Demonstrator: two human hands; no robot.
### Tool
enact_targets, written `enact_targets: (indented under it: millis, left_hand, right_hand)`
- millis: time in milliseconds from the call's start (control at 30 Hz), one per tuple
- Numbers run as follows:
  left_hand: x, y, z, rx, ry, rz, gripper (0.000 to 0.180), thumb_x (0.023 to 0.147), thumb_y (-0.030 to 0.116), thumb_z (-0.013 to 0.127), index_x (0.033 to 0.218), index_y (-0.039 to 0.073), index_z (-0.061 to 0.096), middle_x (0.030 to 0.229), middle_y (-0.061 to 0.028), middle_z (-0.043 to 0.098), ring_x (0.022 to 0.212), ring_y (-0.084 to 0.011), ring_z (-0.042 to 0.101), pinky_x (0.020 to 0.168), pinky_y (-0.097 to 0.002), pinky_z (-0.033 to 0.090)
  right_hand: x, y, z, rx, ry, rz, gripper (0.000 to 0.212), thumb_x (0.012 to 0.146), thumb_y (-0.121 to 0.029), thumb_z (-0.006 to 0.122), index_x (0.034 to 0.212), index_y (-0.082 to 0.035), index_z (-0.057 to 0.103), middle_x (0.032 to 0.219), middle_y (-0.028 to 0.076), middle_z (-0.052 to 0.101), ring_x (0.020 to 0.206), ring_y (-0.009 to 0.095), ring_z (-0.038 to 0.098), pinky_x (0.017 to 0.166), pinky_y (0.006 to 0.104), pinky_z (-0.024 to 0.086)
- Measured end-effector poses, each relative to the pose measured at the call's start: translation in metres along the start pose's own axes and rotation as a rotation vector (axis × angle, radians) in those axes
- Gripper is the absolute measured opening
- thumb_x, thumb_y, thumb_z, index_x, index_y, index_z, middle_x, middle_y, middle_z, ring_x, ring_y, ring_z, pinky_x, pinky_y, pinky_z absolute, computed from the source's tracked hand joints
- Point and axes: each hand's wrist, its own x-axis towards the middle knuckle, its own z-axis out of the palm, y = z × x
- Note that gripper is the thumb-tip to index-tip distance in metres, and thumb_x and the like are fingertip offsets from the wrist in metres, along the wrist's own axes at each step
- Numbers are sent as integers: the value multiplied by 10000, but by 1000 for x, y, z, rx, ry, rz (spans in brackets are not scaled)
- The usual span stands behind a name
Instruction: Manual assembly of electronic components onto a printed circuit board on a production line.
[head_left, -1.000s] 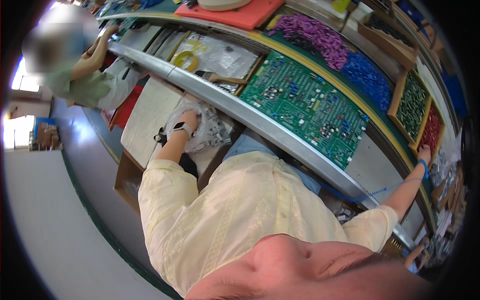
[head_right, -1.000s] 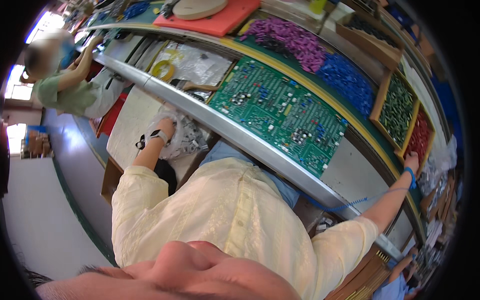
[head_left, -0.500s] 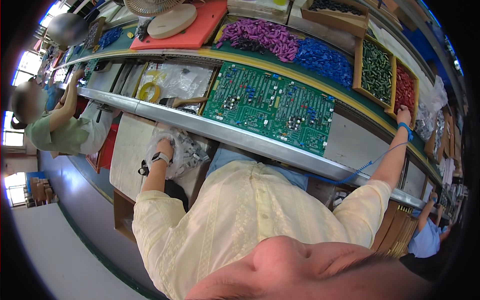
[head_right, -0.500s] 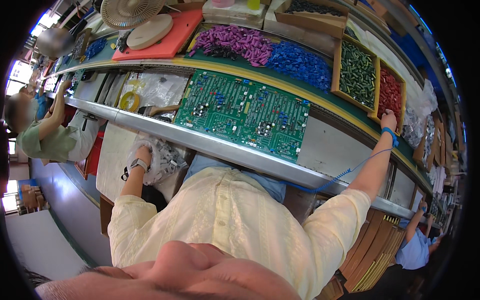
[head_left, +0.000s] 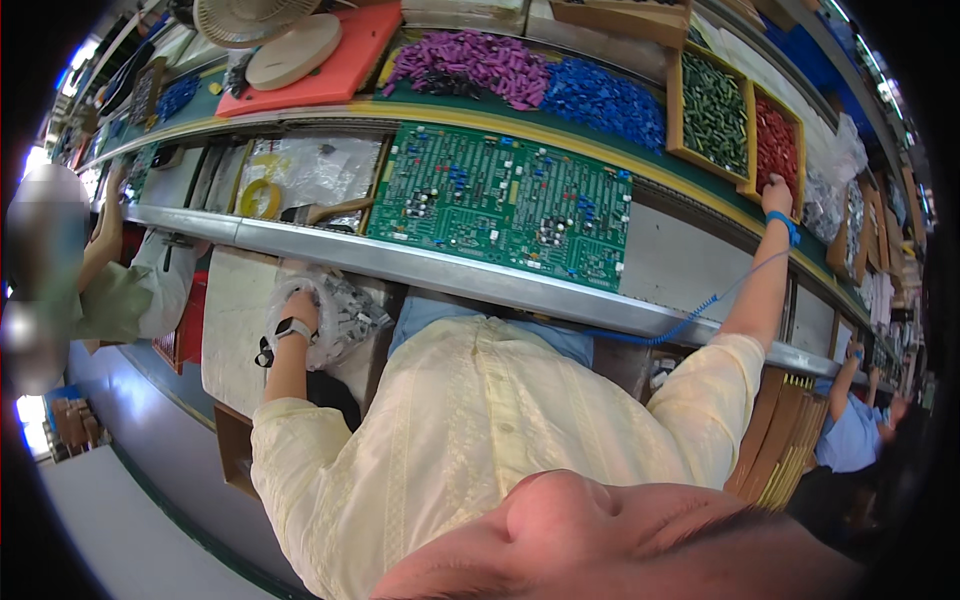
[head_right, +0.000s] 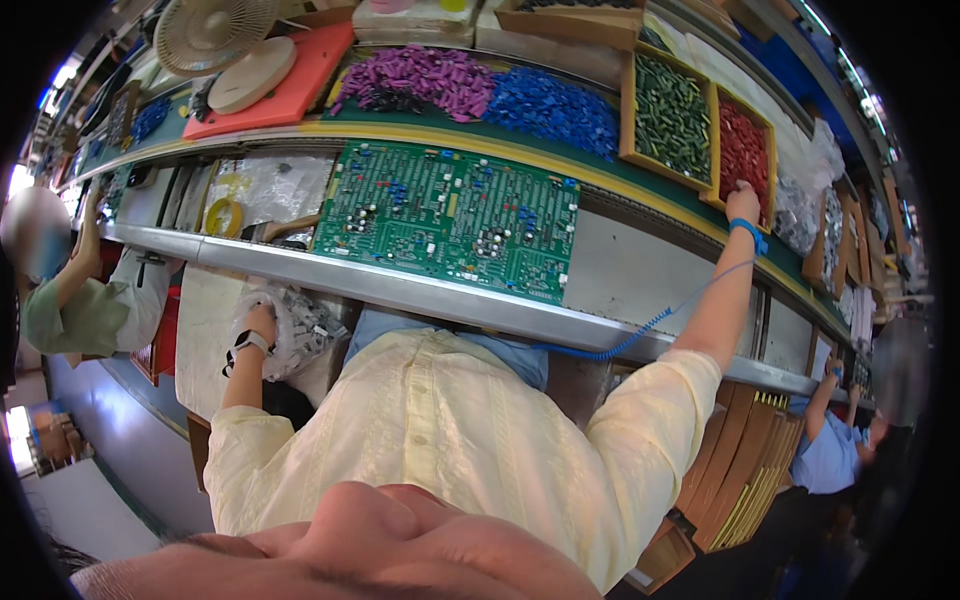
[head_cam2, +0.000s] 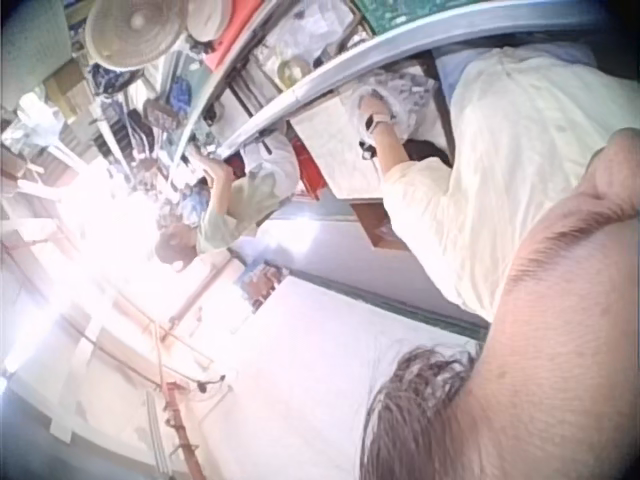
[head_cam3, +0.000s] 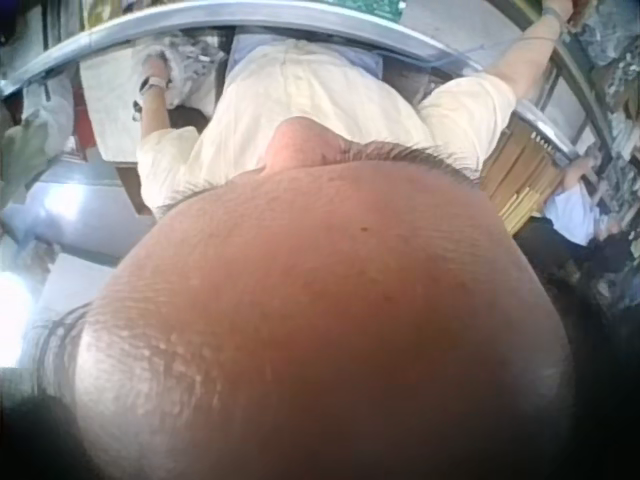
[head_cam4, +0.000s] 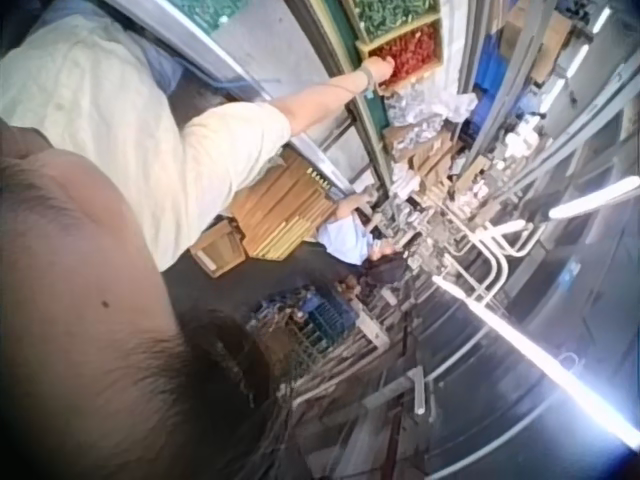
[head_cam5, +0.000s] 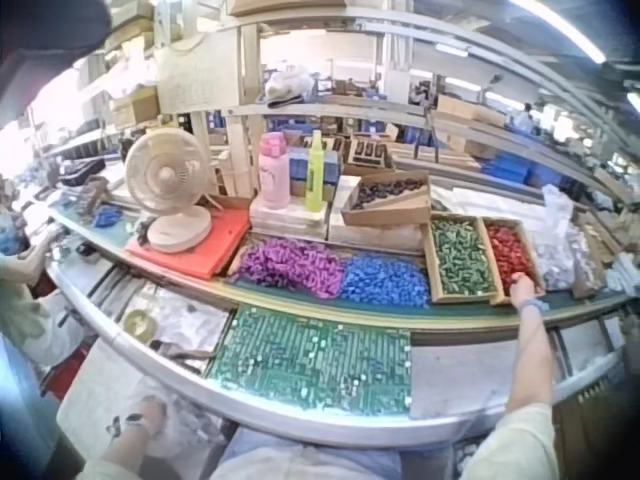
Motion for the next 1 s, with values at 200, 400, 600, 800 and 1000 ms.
enact_targets:
  millis: [200,400,600,800,1000]
  left_hand:
    - [-21,1,-20,-125,72,6,326,737,88,548,1056,17,557,1012,-245,588,958,-385,560,816,-446,464]
    - [-33,-21,-44,-250,216,-47,294,754,82,556,1041,20,555,955,-195,620,789,-339,622,676,-406,497]
    - [-62,-1,-106,-1170,330,-83,365,816,26,511,1177,66,546,930,-76,620,782,-170,616,611,-259,462]
    - [-52,-8,-66,-301,241,-44,231,674,39,540,897,-10,568,880,-238,611,839,-391,592,735,-445,476]
    - [-44,34,-109,8,358,98,143,660,103,577,754,-5,568,764,-237,601,769,-393,596,667,-478,476]
  right_hand:
    - [-6,-15,0,37,51,25,336,798,-157,500,1116,-88,587,1062,237,582,1020,370,546,874,437,437]
    - [10,14,10,368,303,128,353,822,-123,536,1157,-13,535,1055,208,590,959,335,582,826,399,468]
    - [17,0,-11,1709,315,577,231,887,-39,485,1108,30,500,945,152,551,742,248,560,627,334,503]
    - [29,20,1,2377,124,772,179,934,-124,423,1053,10,430,867,147,472,690,274,466,585,344,423]
    - [-6,-25,-34,2184,-161,404,173,909,-209,514,905,-35,523,758,82,526,589,188,445,499,290,373]
